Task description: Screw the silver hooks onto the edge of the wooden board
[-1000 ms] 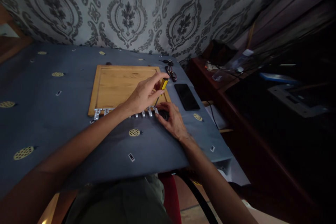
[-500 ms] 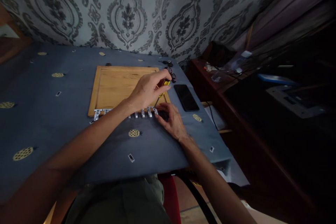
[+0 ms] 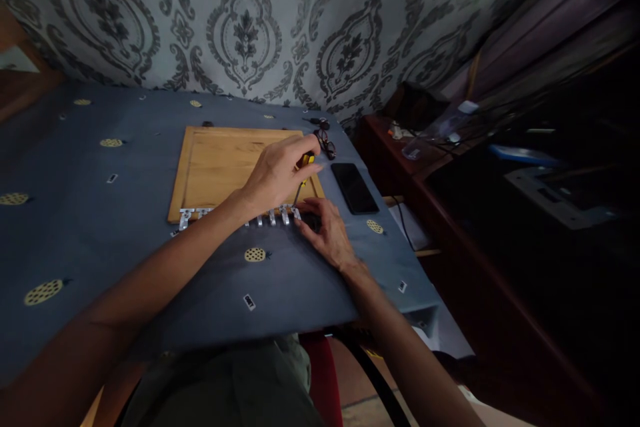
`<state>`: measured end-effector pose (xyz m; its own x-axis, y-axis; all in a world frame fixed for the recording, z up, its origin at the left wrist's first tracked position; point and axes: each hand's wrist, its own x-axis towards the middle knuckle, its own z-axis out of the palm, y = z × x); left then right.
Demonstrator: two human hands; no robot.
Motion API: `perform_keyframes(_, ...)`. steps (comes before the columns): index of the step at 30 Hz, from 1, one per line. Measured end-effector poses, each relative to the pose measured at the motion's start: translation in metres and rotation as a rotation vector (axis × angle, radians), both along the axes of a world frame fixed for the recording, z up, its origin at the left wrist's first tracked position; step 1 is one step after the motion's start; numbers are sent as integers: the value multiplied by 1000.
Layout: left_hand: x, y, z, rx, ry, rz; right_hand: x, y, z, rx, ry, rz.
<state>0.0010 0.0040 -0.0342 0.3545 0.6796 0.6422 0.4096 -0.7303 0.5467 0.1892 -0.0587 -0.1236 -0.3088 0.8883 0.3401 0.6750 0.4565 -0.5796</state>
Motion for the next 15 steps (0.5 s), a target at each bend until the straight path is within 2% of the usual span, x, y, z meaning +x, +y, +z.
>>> perform_keyframes(5,2,1,3,-35,24,-4,0,-1,0,9,1,-3)
perform_keyframes(10,2,3,3,-116,-44,-103,0,0,-1,32,7,-11)
perform_keyframes(15,5,-1,2,-99,-54,-112,0,0,0,-3,20,2)
